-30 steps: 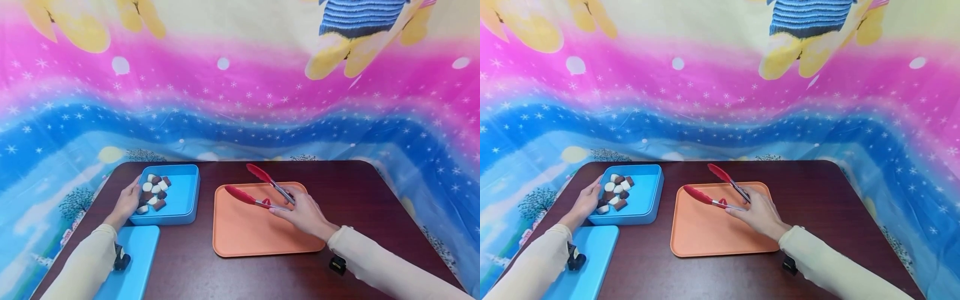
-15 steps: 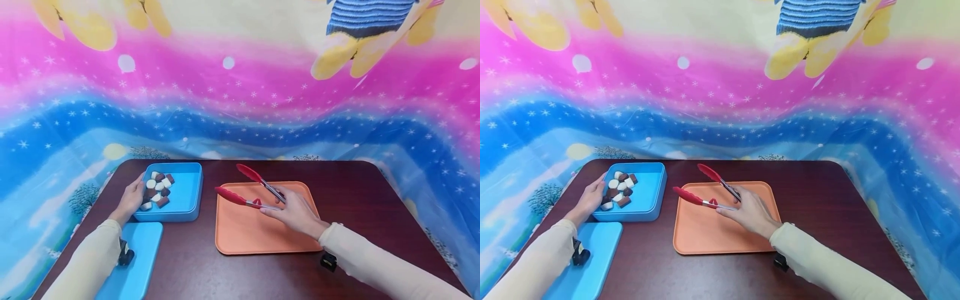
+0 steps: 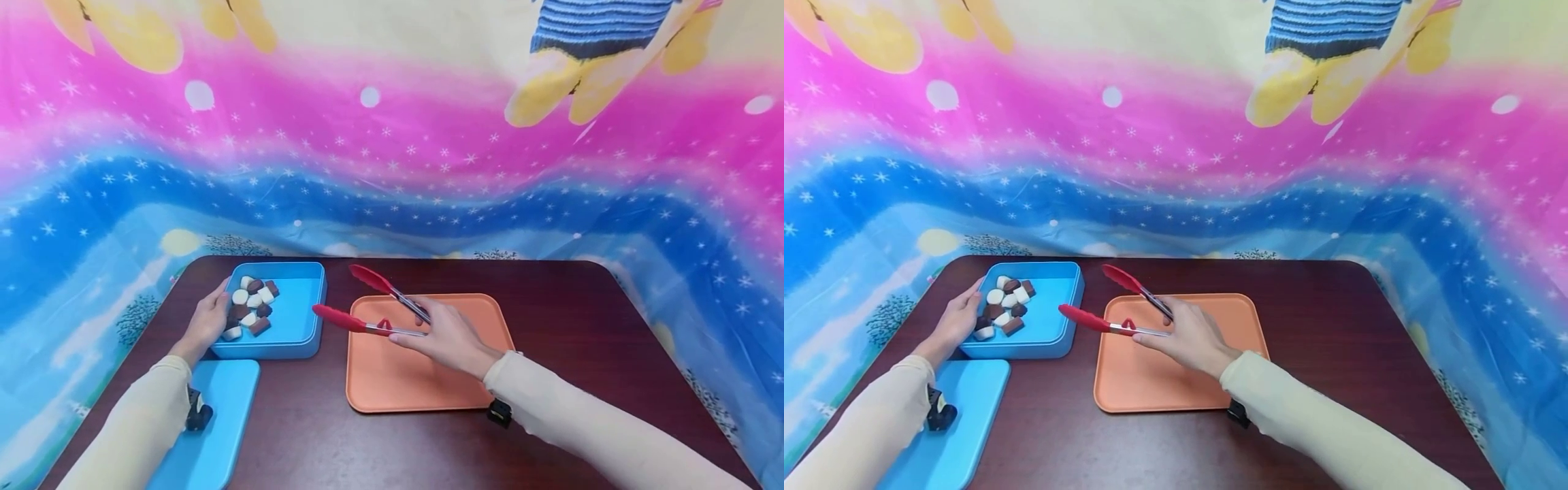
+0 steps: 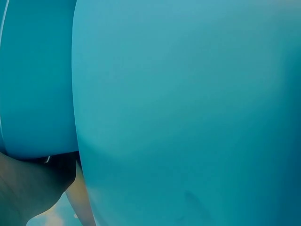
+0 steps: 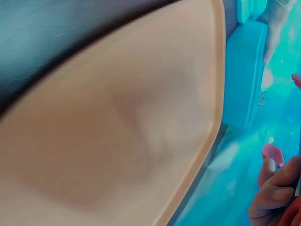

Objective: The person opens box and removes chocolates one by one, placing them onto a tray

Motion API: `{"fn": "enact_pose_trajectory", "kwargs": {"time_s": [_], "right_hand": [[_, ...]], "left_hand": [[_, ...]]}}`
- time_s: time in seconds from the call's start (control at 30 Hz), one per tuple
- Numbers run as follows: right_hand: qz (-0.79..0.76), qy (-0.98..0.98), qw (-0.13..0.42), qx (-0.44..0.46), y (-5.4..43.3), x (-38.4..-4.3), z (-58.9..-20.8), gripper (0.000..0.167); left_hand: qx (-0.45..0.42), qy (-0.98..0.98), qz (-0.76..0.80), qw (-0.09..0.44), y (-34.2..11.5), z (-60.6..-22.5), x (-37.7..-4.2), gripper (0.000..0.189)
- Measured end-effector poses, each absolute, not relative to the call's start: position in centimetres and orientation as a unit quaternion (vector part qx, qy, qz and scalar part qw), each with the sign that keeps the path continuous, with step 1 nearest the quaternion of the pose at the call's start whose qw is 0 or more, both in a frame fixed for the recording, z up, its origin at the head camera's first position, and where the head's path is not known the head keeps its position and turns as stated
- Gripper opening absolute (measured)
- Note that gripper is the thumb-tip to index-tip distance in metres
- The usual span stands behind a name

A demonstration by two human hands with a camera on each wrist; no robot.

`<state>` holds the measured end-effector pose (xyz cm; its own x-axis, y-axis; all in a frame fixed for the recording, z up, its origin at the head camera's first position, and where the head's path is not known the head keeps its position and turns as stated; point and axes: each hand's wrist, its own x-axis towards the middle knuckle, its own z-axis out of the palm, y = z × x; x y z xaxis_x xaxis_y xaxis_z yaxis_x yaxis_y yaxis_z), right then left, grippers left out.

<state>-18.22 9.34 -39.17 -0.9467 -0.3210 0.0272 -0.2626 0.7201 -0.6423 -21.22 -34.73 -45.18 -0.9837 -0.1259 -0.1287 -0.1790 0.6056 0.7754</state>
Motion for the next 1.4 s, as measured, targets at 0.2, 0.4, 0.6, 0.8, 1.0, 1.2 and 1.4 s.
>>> {"fn": "enact_pose_trajectory", "kwargs": {"time_s": [0.2, 0.4, 0.6, 0.8, 1.0, 1.2, 1.4], "right_hand": [[-0.318, 0.928, 0.036, -0.189, 6.9, -18.8, -38.9, 0.052], [-0.298, 0.932, 0.035, -0.202, 5.0, -19.1, -38.8, 0.054], [-0.261, 0.938, 0.032, -0.224, 3.3, -19.9, -38.7, 0.061], [-0.237, 0.939, 0.027, -0.249, 1.6, -20.6, -38.5, 0.078], [-0.203, 0.946, 0.021, -0.252, -0.2, -21.1, -38.4, 0.091], [-0.147, 0.953, 0.009, -0.265, -1.7, -21.2, -38.5, 0.091], [-0.1, 0.949, -0.005, -0.3, -3.2, -21.0, -38.4, 0.088]], "left_hand": [[-0.088, 0.897, 0.432, 0.029, -34.8, -45.2, -21.3, 0.057], [-0.093, 0.897, 0.431, 0.025, -34.7, -45.1, -21.5, 0.057], [-0.095, 0.897, 0.431, 0.023, -34.5, -45.0, -21.8, 0.057], [-0.092, 0.896, 0.433, 0.023, -34.6, -45.0, -21.7, 0.057], [-0.094, 0.895, 0.435, 0.023, -35.0, -45.3, -21.5, 0.057], [-0.095, 0.894, 0.438, 0.027, -34.8, -45.6, -21.6, 0.057], [-0.093, 0.893, 0.44, 0.021, -34.8, -45.2, -21.5, 0.057]]}}
